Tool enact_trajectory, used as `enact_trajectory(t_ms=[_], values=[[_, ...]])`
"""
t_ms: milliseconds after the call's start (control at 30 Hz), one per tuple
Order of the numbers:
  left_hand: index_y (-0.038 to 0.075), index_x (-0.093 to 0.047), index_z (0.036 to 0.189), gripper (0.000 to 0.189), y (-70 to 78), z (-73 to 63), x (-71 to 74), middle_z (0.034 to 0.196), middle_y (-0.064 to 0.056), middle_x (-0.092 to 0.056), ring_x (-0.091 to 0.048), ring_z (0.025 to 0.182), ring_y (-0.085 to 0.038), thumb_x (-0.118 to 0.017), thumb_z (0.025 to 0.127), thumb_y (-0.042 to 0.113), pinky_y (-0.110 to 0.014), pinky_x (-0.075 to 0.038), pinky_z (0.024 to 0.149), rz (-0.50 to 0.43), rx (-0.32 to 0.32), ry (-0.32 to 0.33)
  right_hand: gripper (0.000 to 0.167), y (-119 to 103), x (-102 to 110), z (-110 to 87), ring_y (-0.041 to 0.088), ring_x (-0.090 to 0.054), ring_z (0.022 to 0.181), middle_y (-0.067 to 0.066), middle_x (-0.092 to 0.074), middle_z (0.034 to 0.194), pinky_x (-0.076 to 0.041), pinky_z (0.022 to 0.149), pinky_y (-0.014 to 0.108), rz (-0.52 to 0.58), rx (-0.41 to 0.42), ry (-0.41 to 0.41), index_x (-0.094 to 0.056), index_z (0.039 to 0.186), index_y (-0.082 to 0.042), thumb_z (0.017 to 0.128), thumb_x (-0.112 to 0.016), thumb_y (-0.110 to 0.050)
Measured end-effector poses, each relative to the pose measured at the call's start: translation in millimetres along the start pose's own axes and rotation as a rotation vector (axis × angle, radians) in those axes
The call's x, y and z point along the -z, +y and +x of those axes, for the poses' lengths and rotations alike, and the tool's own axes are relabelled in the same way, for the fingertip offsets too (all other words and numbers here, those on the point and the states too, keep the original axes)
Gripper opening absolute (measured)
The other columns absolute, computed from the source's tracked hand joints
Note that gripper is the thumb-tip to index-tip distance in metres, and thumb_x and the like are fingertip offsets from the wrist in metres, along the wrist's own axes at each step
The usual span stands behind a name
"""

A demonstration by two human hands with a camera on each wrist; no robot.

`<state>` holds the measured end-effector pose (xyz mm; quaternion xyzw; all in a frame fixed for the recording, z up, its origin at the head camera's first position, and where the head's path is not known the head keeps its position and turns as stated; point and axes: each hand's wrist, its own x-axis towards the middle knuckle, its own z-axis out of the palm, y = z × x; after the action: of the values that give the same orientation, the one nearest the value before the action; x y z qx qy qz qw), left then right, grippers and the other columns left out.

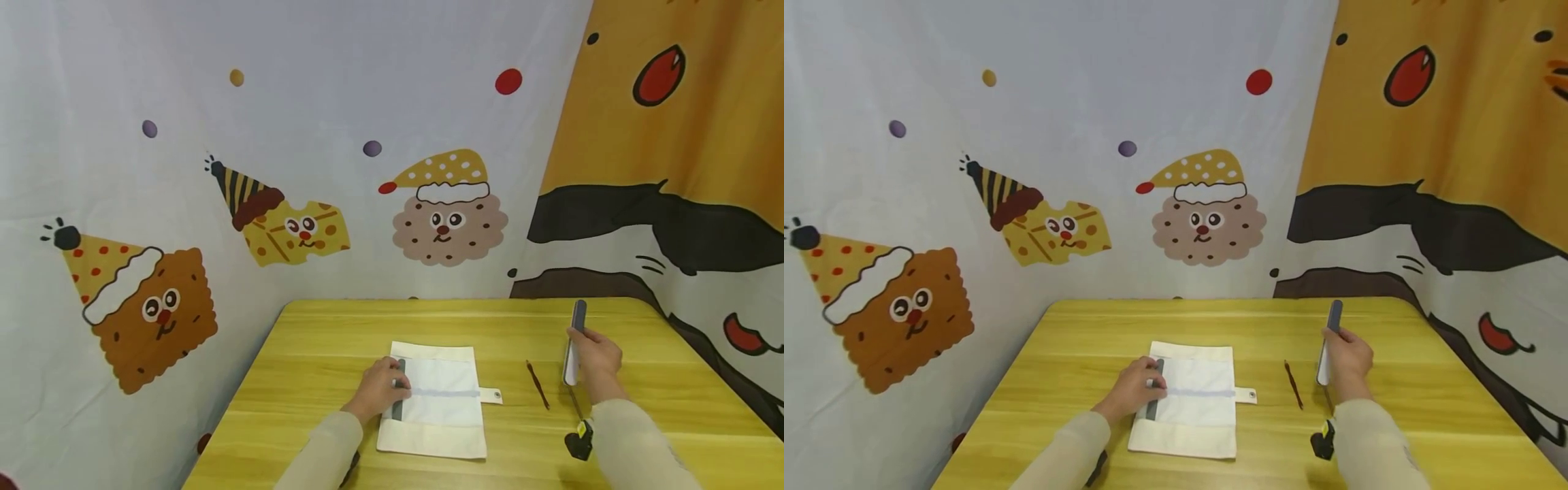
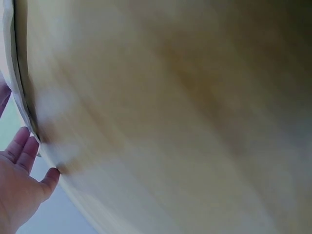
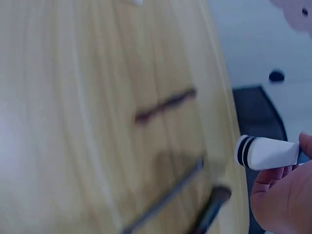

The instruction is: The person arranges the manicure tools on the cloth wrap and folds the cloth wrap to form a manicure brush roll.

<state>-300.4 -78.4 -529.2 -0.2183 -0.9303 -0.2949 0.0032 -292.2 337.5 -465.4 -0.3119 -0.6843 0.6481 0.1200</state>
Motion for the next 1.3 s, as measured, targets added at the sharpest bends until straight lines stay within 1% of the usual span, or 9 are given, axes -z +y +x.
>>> enact_trajectory(t_ms=[100,233,367,667,867,967,1100,1200,1300], values=[[0.023,-0.073,0.079,0.008,-0.6,1.1,-1.4,0.131,-0.012,-0.056,-0.048,0.123,-0.033,-0.078,0.086,0.023,-0.058,-0.031,0.103,0.005,0.006,0.004,0.067,-2.5,-19.7,-6.4,0.031,-0.046,0.127,0.021,-0.040,0.149,-0.043,0.096,0.038,0.044,0.013,-0.038,-0.040,0.149,-0.001,0.096,-0.062,-0.036],[0.025,-0.073,0.078,0.009,-2.6,3.1,-3.2,0.130,-0.010,-0.056,-0.048,0.122,-0.032,-0.077,0.087,0.024,-0.056,-0.032,0.103,0.017,0.012,0.002,0.064,-2.4,-42.6,-14.8,0.020,-0.053,0.110,0.018,-0.045,0.144,-0.044,0.086,0.032,0.092,0.026,-0.097,-0.042,0.148,-0.001,0.096,-0.065,-0.030],[0.025,-0.072,0.077,0.010,-4.3,4.3,-4.2,0.128,-0.010,-0.056,-0.049,0.120,-0.031,-0.077,0.086,0.023,-0.056,-0.032,0.102,0.015,0.010,0.007,0.062,1.5,-63.2,-20.3,0.014,-0.054,0.100,0.013,-0.050,0.136,-0.044,0.086,0.033,0.130,0.036,-0.137,-0.044,0.146,-0.001,0.095,-0.068,-0.026],[0.024,-0.072,0.077,0.011,-1.7,3.2,-2.8,0.127,-0.011,-0.056,-0.050,0.118,-0.031,-0.078,0.086,0.022,-0.056,-0.033,0.101,0.016,0.007,0.008,0.055,11.8,-101.9,-31.1,0.013,-0.055,0.091,0.009,-0.056,0.120,-0.045,0.084,0.036,0.155,0.027,-0.161,-0.049,0.140,0.001,0.094,-0.069,-0.022],[0.024,-0.075,0.081,0.007,0.4,1.5,-1.7,0.128,-0.012,-0.056,-0.049,0.119,-0.033,-0.077,0.087,0.023,-0.057,-0.032,0.101,0.002,-0.009,-0.001,0.055,17.1,-119.3,-40.3,0.014,-0.056,0.090,0.006,-0.058,0.114,-0.046,0.083,0.036,0.156,0.036,-0.192,-0.050,0.136,0.001,0.092,-0.072,-0.024],[0.023,-0.075,0.081,0.007,0.2,0.0,-2.9,0.127,-0.013,-0.056,-0.049,0.119,-0.033,-0.077,0.088,0.023,-0.057,-0.032,0.101,-0.003,-0.030,-0.008,0.053,19.9,-127.0,-46.3,0.015,-0.056,0.090,0.005,-0.058,0.111,-0.047,0.081,0.035,0.158,0.035,-0.220,-0.050,0.136,0.001,0.093,-0.071,-0.023],[0.023,-0.073,0.079,0.008,1.4,-2.4,-2.9,0.124,-0.012,-0.057,-0.050,0.115,-0.031,-0.078,0.086,0.021,-0.056,-0.034,0.099,0.003,-0.036,0.005,0.049,24.0,-139.8,-54.5,0.013,-0.057,0.087,0.003,-0.060,0.106,-0.048,0.081,0.036,0.176,0.017,-0.247,-0.051,0.133,0.000,0.093,-0.071,-0.020],[0.022,-0.072,0.078,0.010,3.2,-2.8,-0.4,0.122,-0.011,-0.056,-0.050,0.113,-0.030,-0.078,0.086,0.020,-0.055,-0.034,0.097,0.010,-0.032,0.010,0.044,25.7,-150.3,-60.4,0.014,-0.057,0.083,0.003,-0.061,0.100,-0.048,0.081,0.037,0.188,0.000,-0.237,-0.053,0.128,0.000,0.092,-0.072,-0.018],[0.023,-0.071,0.079,0.010,3.0,-0.7,1.0,0.123,-0.010,-0.055,-0.049,0.115,-0.029,-0.076,0.087,0.021,-0.055,-0.034,0.098,0.018,-0.026,0.002,0.043,25.7,-158.6,-65.7,0.014,-0.057,0.081,0.003,-0.061,0.096,-0.049,0.078,0.034,0.215,-0.008,-0.242,-0.053,0.128,0.003,0.093,-0.070,-0.016]])
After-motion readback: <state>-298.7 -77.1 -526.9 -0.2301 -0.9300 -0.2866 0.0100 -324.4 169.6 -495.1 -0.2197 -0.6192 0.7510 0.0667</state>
